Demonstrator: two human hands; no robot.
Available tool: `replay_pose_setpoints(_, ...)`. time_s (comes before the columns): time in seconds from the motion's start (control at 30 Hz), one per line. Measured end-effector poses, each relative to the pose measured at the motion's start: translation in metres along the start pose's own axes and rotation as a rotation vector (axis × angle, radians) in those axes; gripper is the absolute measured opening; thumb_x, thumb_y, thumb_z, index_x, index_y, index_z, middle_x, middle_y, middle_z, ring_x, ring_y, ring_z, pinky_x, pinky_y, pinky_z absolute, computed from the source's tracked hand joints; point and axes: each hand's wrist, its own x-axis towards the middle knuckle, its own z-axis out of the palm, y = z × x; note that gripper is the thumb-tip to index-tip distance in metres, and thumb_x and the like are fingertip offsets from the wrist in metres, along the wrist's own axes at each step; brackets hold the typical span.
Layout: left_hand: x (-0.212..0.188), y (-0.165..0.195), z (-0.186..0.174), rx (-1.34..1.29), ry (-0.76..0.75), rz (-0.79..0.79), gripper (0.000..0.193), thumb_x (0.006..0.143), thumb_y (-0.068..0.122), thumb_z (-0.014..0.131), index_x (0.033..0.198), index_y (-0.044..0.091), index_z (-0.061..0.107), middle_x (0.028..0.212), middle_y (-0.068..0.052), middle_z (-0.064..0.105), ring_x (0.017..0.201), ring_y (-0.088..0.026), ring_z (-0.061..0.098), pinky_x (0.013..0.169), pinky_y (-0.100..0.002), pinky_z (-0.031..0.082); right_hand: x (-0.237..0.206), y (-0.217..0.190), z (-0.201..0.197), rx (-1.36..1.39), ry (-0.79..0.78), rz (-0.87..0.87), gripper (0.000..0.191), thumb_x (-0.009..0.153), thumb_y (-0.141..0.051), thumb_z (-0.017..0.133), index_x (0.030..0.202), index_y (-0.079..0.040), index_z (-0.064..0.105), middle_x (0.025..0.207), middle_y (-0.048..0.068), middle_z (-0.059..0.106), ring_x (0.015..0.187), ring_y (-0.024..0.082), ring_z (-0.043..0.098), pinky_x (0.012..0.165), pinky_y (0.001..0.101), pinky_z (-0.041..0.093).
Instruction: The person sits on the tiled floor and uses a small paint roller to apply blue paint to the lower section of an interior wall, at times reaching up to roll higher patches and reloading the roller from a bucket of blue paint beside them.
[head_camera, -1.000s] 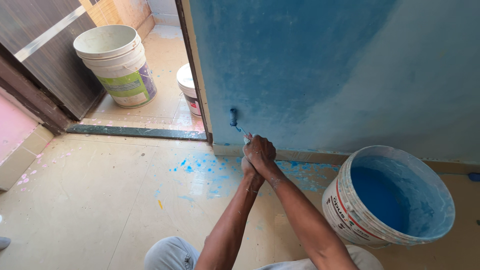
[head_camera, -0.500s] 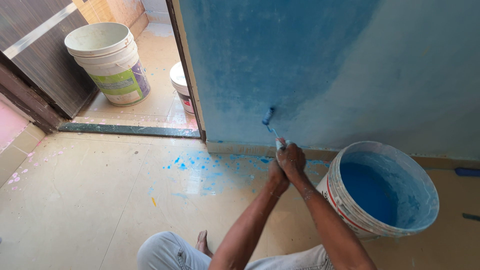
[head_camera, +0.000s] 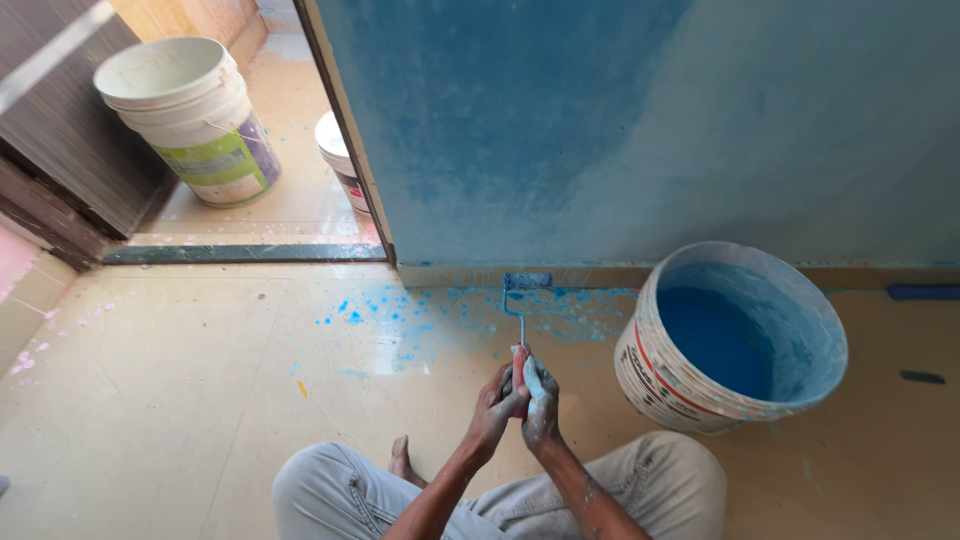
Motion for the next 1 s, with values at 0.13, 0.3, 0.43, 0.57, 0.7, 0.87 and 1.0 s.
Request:
replay_pose_setpoints(0.13,-0.026,-0.009,0.005,0.091,-0.008,-0.064,0.064,0.08,0.009,0.067,0.142,0.004,0.052,0.12,-0.009,0.065,0.11,-0.018,0.062,0.096,-0.033,0.052,-0.027,0.017,-0.03,0.054,0.019,0.084,0.045,0.101,-0.023,0.051,0.139,-0.001,0.056,0.123,-0.002,0.067,0.107,0.005,0.062,0.094,0.0223,0.048)
replay_pose_setpoints(0.3,-0.047,0.005,0.03,0.407,0.11,0.161,0.061,0.078,0.007,0.064,0.138,0.001,0.055,0.124,-0.017,0.065,0.116,-0.026,0.065,0.101,-0.037,0.051,-0.043,0.022,-0.044,0.201,-0.096,-0.014,0.041,0.111,-0.015,0.056,0.146,0.005,0.058,0.115,0.003,0.061,0.1,0.01,0.057,0.087,0.026,0.046)
replay_pose_setpoints(0.43,-0.055,0.032,0.064,0.507,0.17,0.226,0.065,0.078,0.008,0.062,0.142,0.003,0.055,0.127,-0.021,0.065,0.118,-0.032,0.066,0.102,-0.04,0.052,-0.045,-0.005,-0.04,0.208,0.021,-0.046,0.039,0.099,-0.013,0.054,0.134,0.004,0.057,0.123,0.007,0.07,0.111,0.012,0.065,0.098,0.0269,0.051)
replay_pose_setpoints(0.57,-0.052,0.063,0.093,0.47,0.102,0.287,0.069,0.081,0.011,0.06,0.148,0.002,0.05,0.133,-0.02,0.064,0.123,-0.033,0.066,0.107,-0.042,0.053,-0.052,-0.053,-0.034,0.153,0.07,-0.121,0.038,0.099,-0.015,0.058,0.132,0.003,0.061,0.111,0.006,0.071,0.095,0.01,0.067,0.082,0.0245,0.054)
replay_pose_setpoints(0.7,-0.06,0.079,0.094,0.356,-0.04,0.221,0.077,0.09,0.023,0.076,0.154,0.004,0.038,0.143,-0.019,0.054,0.128,-0.031,0.059,0.105,-0.044,0.053,-0.064,-0.119,-0.039,0.089,-0.034,-0.102,0.033,0.096,-0.025,0.06,0.124,-0.009,0.067,0.083,0.007,0.069,0.058,0.013,0.063,0.048,0.0265,0.051)
replay_pose_setpoints(0.87,-0.086,0.062,0.03,0.312,0.074,0.221,0.074,0.086,0.009,0.076,0.152,0.006,0.043,0.131,-0.017,0.063,0.11,-0.024,0.069,0.093,-0.037,0.062,-0.048,-0.234,-0.08,-0.304,0.004,-0.241,0.028,0.103,-0.018,0.062,0.128,-0.004,0.067,0.076,0.0,0.06,0.057,0.009,0.053,0.05,0.0252,0.044)
replay_pose_setpoints(1.0,-0.125,0.034,-0.05,0.366,0.255,0.114,0.066,0.087,-0.002,0.067,0.149,0.004,0.045,0.125,-0.016,0.067,0.105,-0.022,0.07,0.089,-0.035,0.06,-0.025,-0.322,-0.125,-0.988,0.101,-0.274,0.037,0.091,-0.013,0.062,0.128,-0.005,0.067,0.082,0.008,0.066,0.061,0.019,0.062,0.055,0.033,0.049)
